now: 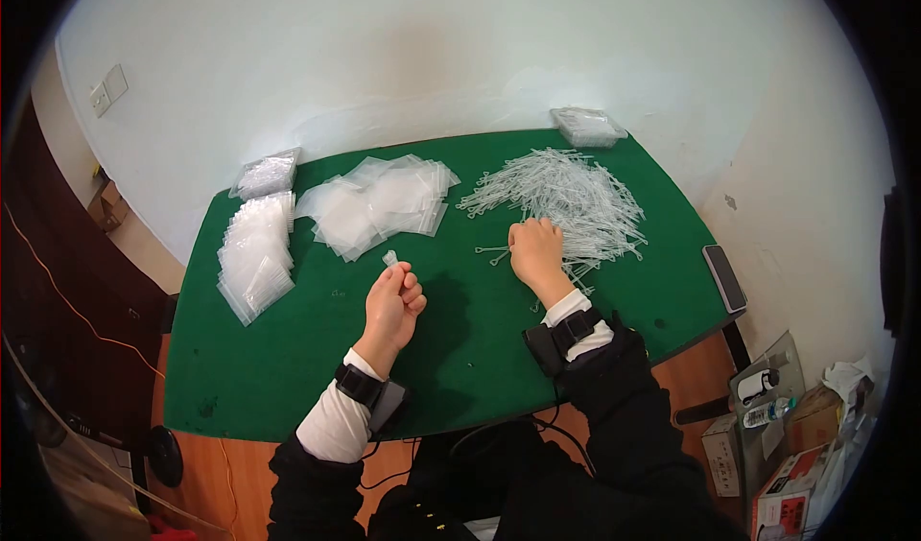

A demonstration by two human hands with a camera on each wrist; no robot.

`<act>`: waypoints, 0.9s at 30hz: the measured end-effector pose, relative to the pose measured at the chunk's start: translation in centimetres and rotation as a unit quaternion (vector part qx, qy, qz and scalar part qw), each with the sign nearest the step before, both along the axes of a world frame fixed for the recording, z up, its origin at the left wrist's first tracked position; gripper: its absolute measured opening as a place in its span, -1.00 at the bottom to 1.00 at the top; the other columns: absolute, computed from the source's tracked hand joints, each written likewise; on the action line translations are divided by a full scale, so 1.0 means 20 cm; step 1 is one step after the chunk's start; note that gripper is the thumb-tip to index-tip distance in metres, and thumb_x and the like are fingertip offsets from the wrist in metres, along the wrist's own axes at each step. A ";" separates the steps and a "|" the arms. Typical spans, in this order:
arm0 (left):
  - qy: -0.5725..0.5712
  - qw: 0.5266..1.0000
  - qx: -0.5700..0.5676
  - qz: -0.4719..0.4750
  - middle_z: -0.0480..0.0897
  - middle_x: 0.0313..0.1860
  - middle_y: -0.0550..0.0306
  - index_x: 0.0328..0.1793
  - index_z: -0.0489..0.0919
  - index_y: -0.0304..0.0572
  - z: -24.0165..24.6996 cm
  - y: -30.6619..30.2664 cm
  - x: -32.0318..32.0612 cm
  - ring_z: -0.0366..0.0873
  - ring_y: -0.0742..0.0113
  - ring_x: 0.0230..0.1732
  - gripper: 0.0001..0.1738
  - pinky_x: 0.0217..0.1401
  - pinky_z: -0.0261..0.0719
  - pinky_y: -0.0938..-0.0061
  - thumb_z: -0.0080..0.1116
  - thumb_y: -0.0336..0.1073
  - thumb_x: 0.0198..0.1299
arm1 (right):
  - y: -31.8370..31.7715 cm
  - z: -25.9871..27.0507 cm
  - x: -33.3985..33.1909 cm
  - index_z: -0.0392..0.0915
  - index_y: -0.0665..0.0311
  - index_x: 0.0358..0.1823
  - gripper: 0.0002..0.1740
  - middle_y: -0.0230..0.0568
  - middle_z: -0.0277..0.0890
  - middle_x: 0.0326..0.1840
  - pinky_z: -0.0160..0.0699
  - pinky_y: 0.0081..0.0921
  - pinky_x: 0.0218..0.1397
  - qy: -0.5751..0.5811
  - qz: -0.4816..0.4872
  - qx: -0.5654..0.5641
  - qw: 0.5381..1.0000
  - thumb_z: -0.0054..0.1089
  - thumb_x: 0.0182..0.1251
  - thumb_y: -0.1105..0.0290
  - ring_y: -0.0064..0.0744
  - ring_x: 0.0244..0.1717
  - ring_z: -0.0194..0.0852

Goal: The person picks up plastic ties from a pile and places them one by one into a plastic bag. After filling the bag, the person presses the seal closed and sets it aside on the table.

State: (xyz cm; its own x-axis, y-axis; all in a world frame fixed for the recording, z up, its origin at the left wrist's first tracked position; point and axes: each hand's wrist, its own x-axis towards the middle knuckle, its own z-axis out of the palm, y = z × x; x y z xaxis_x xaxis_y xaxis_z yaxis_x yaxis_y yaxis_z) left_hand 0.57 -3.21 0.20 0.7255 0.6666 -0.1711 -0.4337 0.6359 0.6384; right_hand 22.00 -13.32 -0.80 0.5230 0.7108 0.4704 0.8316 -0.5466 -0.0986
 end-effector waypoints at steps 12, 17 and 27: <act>0.000 1.000 0.006 -0.003 0.29 -0.53 0.30 -0.20 0.32 -0.16 -0.02 0.01 0.00 0.08 0.55 -0.60 -0.85 -0.57 0.11 0.65 -0.23 -0.27 0.34 | 0.00 -0.01 0.00 0.50 0.15 -0.49 -0.97 -0.27 0.44 -0.36 0.17 -0.18 -0.03 0.008 -0.008 -0.021 1.000 0.08 0.02 0.44 -0.19 -0.13 0.30; 0.015 1.000 0.021 0.001 0.27 -0.53 0.32 -0.18 0.33 -0.15 0.00 0.00 0.00 0.09 0.56 -0.59 -0.86 -0.55 0.13 0.66 -0.23 -0.28 0.34 | 0.00 0.02 -0.02 0.49 0.18 -0.41 -0.91 -0.22 0.46 -0.36 0.16 -0.06 0.02 0.032 -0.001 -0.016 0.999 -0.01 0.05 0.48 -0.13 -0.13 0.32; 0.029 0.997 0.069 -0.009 0.36 -0.48 0.29 -0.17 0.34 -0.15 -0.02 0.00 0.00 0.19 0.53 -0.54 -0.84 -0.50 0.21 0.64 -0.23 -0.25 0.35 | 0.04 0.07 -0.13 0.49 0.25 -0.44 -0.93 -0.27 0.48 -0.45 0.36 -0.41 -0.36 0.190 0.203 0.184 0.943 0.14 0.06 0.43 -0.29 -0.40 0.44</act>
State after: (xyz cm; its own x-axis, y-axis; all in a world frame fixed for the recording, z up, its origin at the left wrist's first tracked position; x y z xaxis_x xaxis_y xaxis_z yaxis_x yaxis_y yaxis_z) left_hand 0.64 -3.19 -0.26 0.7290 0.6737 -0.1214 -0.3828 0.5482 0.7436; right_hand 19.33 -12.49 0.55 0.4224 0.7140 0.5584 0.8318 -0.0606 -0.5517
